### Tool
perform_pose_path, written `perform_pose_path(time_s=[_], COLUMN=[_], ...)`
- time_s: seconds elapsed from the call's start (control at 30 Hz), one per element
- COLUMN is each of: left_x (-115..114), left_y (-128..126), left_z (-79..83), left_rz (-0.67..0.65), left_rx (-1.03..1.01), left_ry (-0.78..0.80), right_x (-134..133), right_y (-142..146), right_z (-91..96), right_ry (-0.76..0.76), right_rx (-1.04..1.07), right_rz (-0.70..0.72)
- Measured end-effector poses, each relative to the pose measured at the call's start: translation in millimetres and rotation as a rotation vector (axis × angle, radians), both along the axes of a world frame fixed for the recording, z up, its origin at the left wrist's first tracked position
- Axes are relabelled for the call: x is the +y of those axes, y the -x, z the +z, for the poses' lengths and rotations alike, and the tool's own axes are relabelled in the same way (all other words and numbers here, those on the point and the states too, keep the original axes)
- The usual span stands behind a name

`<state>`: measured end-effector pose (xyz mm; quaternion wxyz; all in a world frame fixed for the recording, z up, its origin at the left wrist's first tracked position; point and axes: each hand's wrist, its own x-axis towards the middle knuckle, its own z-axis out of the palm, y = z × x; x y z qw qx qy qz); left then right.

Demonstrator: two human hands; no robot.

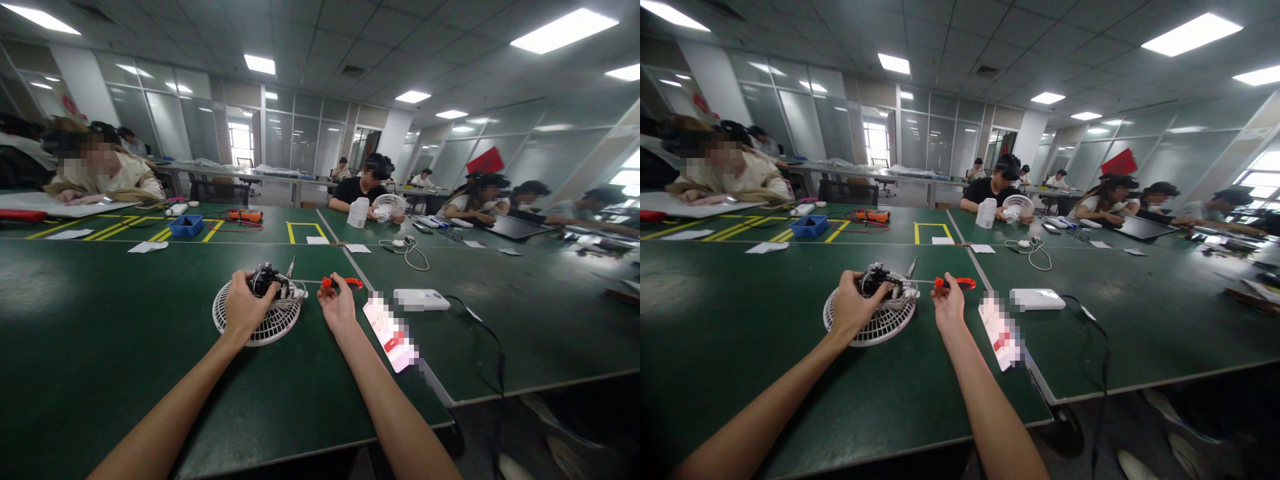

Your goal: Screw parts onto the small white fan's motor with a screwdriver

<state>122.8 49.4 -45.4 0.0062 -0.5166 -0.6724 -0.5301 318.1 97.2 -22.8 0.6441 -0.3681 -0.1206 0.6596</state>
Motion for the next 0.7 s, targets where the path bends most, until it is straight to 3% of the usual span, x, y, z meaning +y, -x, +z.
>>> perform_pose_path(time_s=[0.7], left_x=[-0.2], left_y=[-0.4], left_z=[-0.3], left_rz=[0.006], left_rx=[-0.012], left_ry=[0.007], right_x=[2.4], right_y=[0.4], right_z=[-1.5], right_ry=[-0.089], right_rx=[0.073], right_rz=[-0.046])
